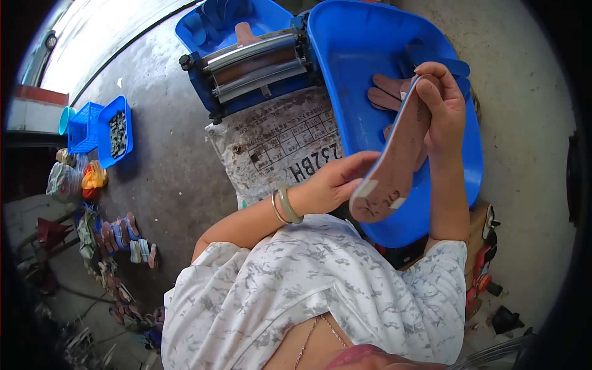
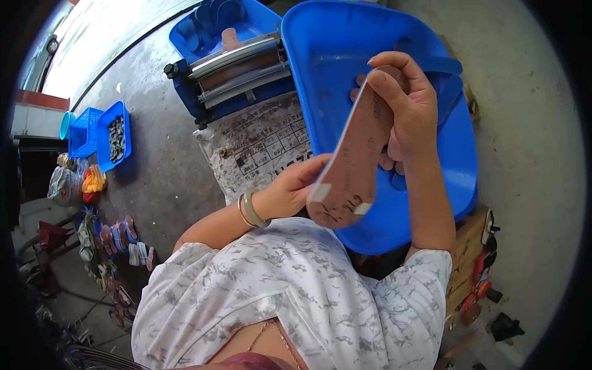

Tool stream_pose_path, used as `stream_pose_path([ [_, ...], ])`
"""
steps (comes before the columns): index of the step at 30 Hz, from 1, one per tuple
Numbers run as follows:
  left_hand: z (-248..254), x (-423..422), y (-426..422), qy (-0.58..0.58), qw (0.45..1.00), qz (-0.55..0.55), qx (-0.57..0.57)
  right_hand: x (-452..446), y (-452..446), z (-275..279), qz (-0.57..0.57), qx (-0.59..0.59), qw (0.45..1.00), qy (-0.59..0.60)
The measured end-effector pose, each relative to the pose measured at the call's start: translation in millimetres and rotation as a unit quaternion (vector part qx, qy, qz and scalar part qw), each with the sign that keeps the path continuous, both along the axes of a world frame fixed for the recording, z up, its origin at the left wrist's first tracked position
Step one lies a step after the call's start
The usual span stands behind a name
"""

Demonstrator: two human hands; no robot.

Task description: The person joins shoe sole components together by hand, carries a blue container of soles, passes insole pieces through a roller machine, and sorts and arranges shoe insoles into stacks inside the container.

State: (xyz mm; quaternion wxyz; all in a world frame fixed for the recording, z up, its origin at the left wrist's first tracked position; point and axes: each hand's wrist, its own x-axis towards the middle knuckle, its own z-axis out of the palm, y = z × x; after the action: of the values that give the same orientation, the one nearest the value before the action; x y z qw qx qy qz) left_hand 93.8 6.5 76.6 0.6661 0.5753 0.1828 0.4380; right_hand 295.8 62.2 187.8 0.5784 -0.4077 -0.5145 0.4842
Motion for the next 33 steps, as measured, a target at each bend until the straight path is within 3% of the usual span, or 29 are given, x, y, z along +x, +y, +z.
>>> stream_pose_path([
  [2, -6, -3, -3, -0.086, 0.98, -0.06, -0.166, -6, 9, 5, -0.014, 0.043, 0.998, -0.043],
  [7, -19, -27, -12, -0.166, 0.957, -0.127, -0.202, -10, 37, -11, 0.016, 0.05, 0.991, -0.125],
  [9, -50, -29, -13, -0.002, 0.994, 0.063, -0.094, 9, 41, -30, -0.025, 0.056, 0.984, -0.166],
  [11, -85, -36, 6, -0.098, 0.946, 0.176, -0.253, 50, 44, -56, -0.109, 0.067, 0.96, -0.249],
  [13, -119, -51, 29, -0.11, 0.914, 0.25, -0.3, 120, 33, -94, -0.211, -0.008, 0.841, -0.499],
  [15, -156, -58, 49, -0.104, 0.903, 0.266, -0.321, 154, 8, -119, -0.232, -0.093, 0.739, -0.625],
  [16, -166, -60, 61, -0.096, 0.893, 0.28, -0.34, 161, 3, -136, -0.236, -0.093, 0.738, -0.626],
  [19, -184, -63, 95, -0.071, 0.892, 0.281, -0.346, 178, -17, -169, -0.257, -0.113, 0.628, -0.726],
  [23, -207, -63, 132, -0.068, 0.893, 0.296, -0.333, 173, -15, -173, -0.315, -0.091, 0.639, -0.696],
  [25, -215, -66, 149, -0.036, 0.896, 0.3, -0.325, 174, -12, -173, -0.238, -0.185, 0.732, -0.611],
  [27, -218, -66, 157, -0.004, 0.897, 0.312, -0.314, 168, -9, -176, -0.255, -0.186, 0.782, -0.538],
  [29, -214, -68, 155, 0.199, 0.804, 0.547, -0.122, 176, -5, -173, -0.24, -0.186, 0.807, -0.506],
  [31, -135, -52, 119, 0.091, 0.858, 0.504, -0.04, 172, 1, -163, -0.188, -0.173, 0.86, -0.442],
  [32, -97, -43, 101, 0.115, 0.867, 0.482, 0.048, 168, 1, -151, -0.191, -0.172, 0.86, -0.441],
  [33, -63, -35, 85, 0.14, 0.868, 0.458, 0.135, 142, -4, -108, -0.151, -0.09, 0.882, -0.437],
])
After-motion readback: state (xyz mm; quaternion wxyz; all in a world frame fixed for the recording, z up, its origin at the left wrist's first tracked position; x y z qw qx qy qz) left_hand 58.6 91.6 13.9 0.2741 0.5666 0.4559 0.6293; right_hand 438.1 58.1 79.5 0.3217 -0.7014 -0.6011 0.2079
